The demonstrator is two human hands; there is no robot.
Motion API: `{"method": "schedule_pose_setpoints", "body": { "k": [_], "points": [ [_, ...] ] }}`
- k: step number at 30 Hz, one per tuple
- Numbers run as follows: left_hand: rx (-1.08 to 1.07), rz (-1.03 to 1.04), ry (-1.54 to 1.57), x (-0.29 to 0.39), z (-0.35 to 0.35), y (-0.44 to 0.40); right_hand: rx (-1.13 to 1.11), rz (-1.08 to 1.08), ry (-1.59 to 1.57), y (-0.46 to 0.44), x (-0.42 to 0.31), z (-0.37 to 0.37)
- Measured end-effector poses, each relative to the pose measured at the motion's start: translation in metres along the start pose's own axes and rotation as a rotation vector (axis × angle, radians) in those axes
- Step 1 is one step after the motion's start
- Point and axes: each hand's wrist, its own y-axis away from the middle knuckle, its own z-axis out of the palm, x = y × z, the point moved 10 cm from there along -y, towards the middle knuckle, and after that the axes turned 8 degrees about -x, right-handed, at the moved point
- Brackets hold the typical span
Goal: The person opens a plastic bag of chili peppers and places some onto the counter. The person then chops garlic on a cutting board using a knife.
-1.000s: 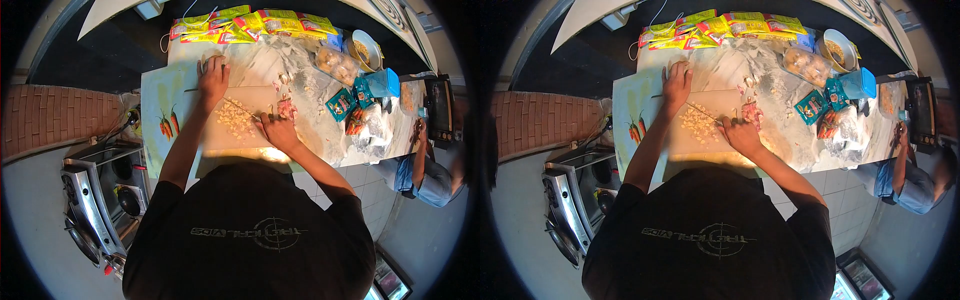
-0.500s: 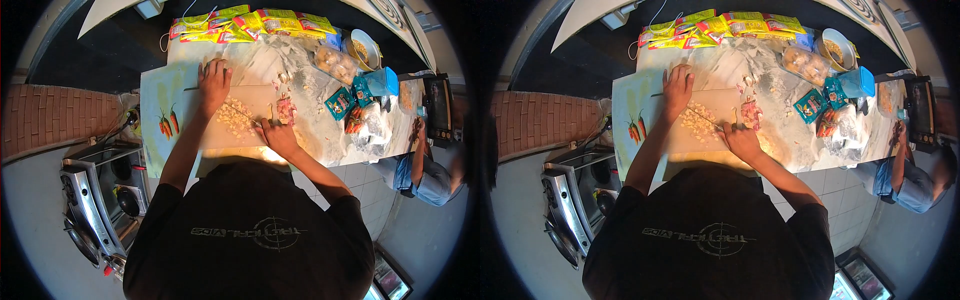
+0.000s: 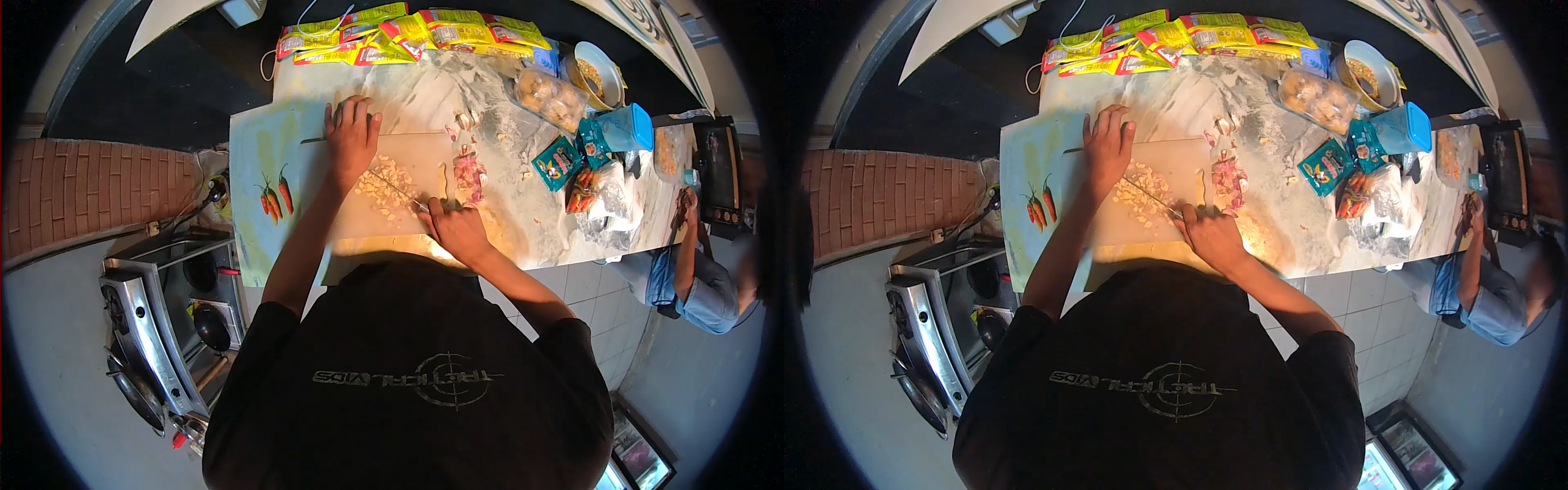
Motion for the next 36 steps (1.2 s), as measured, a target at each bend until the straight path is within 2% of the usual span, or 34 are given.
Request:
{"method": "schedule_pose_setpoints", "body": {
  "k": [5, 11, 18, 22, 29, 31, 36],
  "points": [
    [0.004, -0.013, 0.032, 0.000, -0.007, 0.007, -0.081, 0.024, 0.003, 0.005, -0.004, 0.011],
    [-0.025, -0.028, 0.036, -0.003, 0.001, 0.006, -0.001, 0.001, -0.005, 0.003, -0.002, 0.010],
    [0.044, -0.038, 0.036, -0.011, -0.020, 0.011, -0.009, -0.008, -0.035, 0.002, -0.012, 0.010],
    [-0.037, -0.092, 0.015, -0.024, -0.008, 0.013, 0.037, -0.042, -0.014, -0.004, -0.014, 0.011],
    [-0.006, -0.100, 0.030, -0.022, -0.016, 0.018, 0.010, -0.059, -0.021, -0.004, -0.013, 0.005],
    [-0.014, -0.115, 0.031, -0.021, -0.026, 0.024, -0.070, -0.078, -0.002, -0.002, -0.018, 0.007],
    [-0.012, -0.139, -0.040, -0.029, -0.019, 0.043, -0.009, -0.125, -0.011, 0.003, -0.025, 0.017]
  ]
}}
